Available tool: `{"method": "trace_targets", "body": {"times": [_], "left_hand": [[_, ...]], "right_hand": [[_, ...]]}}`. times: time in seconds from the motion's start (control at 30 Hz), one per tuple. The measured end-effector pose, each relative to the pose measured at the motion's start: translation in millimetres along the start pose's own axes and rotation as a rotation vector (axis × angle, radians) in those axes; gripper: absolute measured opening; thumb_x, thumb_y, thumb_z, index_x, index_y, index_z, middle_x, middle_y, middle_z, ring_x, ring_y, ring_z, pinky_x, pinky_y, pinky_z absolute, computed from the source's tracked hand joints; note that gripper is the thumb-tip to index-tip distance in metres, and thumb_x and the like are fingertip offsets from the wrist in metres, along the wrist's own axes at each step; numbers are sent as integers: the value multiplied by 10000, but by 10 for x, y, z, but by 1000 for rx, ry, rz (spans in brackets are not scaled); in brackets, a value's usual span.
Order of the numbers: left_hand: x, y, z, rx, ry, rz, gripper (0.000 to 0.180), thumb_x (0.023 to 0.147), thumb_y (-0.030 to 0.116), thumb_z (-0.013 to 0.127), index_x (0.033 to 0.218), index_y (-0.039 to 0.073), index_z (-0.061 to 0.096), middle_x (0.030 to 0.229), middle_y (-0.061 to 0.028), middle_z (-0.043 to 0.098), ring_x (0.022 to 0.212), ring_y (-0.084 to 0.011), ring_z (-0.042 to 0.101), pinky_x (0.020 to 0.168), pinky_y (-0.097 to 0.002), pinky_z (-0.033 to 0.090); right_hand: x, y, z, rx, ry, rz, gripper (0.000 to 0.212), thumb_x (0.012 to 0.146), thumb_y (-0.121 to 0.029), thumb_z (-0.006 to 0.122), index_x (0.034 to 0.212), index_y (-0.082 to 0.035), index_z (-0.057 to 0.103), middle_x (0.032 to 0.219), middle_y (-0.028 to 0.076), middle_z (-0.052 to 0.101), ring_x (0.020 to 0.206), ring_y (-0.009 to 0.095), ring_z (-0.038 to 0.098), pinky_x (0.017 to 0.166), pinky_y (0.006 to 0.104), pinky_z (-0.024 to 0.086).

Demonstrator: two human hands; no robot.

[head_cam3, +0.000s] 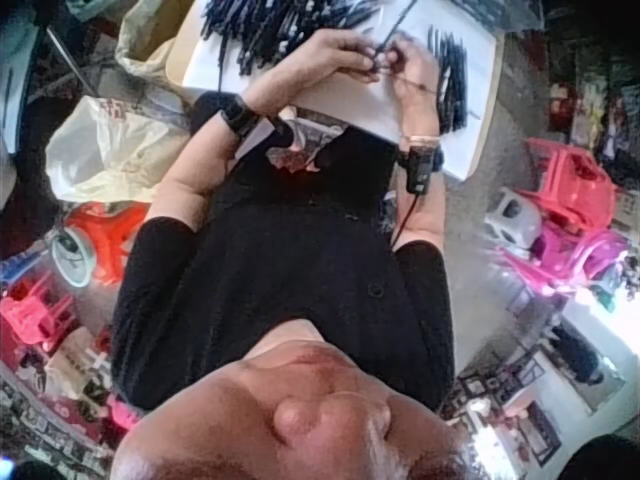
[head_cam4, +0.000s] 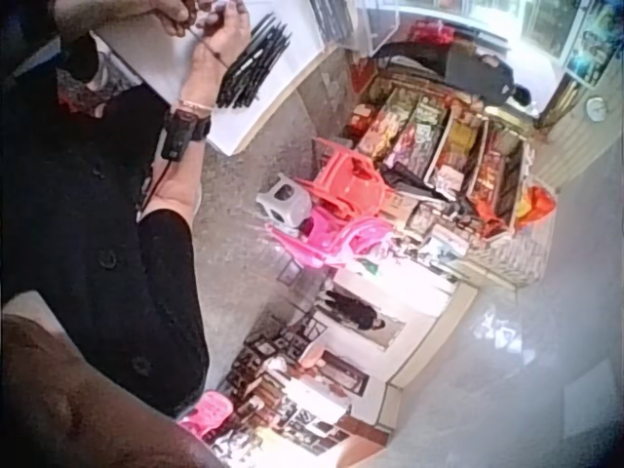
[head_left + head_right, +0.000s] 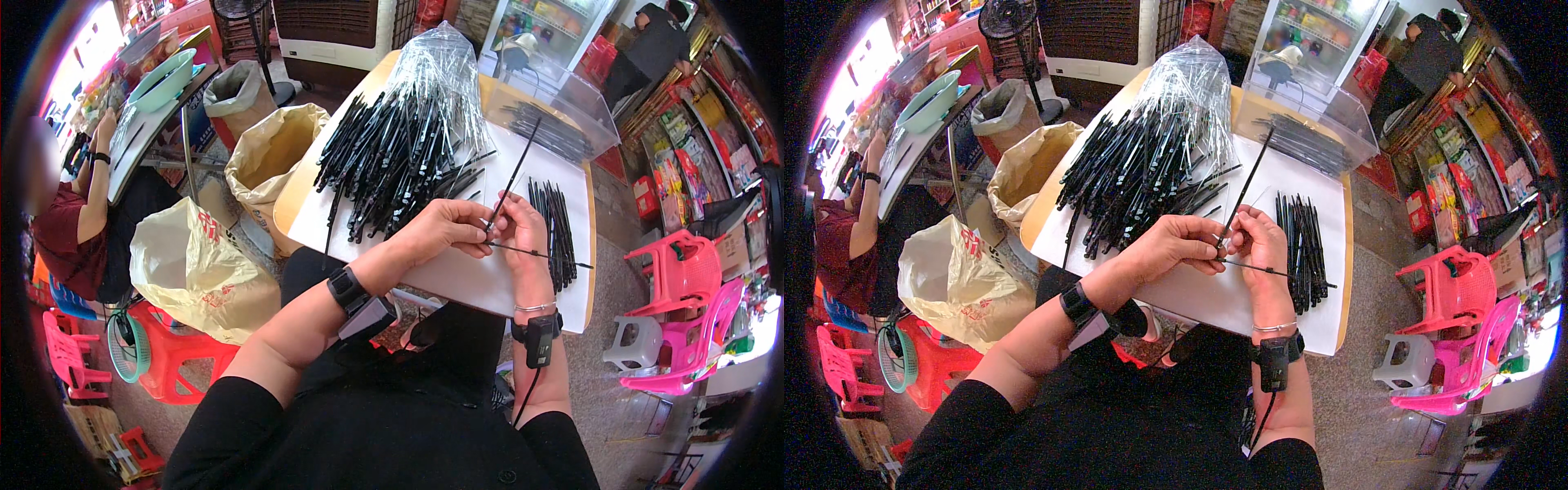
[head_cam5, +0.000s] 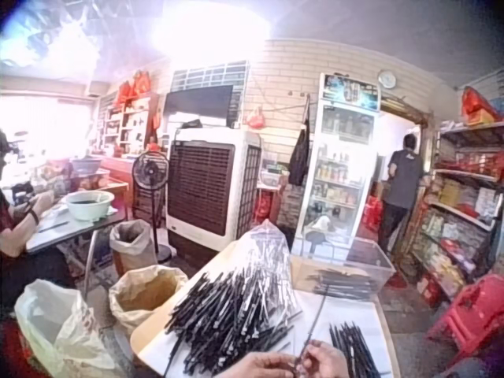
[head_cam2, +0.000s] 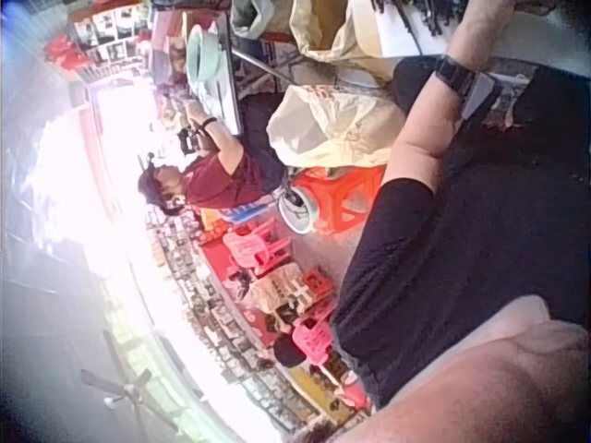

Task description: Assembling small black plastic components by hand at a table.

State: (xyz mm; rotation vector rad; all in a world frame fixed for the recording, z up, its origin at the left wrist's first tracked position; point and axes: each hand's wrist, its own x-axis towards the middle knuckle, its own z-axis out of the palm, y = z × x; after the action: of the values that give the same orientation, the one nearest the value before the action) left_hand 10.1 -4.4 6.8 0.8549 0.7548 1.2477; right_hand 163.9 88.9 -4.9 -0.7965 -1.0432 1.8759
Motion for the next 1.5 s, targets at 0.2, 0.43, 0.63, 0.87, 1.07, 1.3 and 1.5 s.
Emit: {"method": "trace_targets", "body": {"times": [0.2,0.43,0.63,0.87,1.07,1.3,1.5], "left_hand": [[-14,20,-1,72,-56,-15,289,822,-38,569,1110,-21,590,911,-87,641,763,-165,658,716,-263,556],[-17,22,-6,85,-112,-87,296,813,-30,568,1106,-4,603,914,-71,638,757,-138,646,717,-246,544],[-1,-32,-15,142,-72,39,267,827,-15,566,1092,-14,593,909,-84,634,768,-170,655,703,-269,554],[28,-46,-67,6,27,51,263,858,35,591,1106,-33,536,897,-120,632,772,-217,666,689,-287,566],[35,-56,-45,7,19,57,279,849,13,593,1116,-41,530,890,-136,631,779,-232,668,694,-290,571],[32,-68,-64,-14,14,40,299,842,3,595,1128,-48,524,896,-146,630,778,-240,668,694,-296,574],[22,-40,-25,26,26,36,301,837,3,602,1124,-56,532,879,-100,596,775,-229,665,693,-281,572]], "right_hand": [[12,-2,-25,18,-28,69,197,859,-79,548,1016,36,516,707,34,553,513,90,487,455,225,434],[-7,-2,11,12,-17,122,191,870,-78,524,1018,42,511,702,37,546,520,89,488,461,220,430],[-34,-11,51,-58,22,-77,179,875,-89,533,1004,34,517,729,48,550,512,91,487,471,228,453],[-72,-37,124,-60,106,-308,152,884,-81,523,998,19,514,753,64,550,535,89,492,488,247,474],[-50,-45,72,22,73,-241,137,890,-81,523,997,5,512,761,56,553,557,87,493,493,255,479],[-51,-54,92,62,26,-227,145,887,-80,529,1003,5,508,756,50,554,556,86,491,489,255,474],[-35,-44,53,39,-72,-120,160,878,-78,539,1011,8,516,749,46,558,536,88,482,483,250,462]]}}
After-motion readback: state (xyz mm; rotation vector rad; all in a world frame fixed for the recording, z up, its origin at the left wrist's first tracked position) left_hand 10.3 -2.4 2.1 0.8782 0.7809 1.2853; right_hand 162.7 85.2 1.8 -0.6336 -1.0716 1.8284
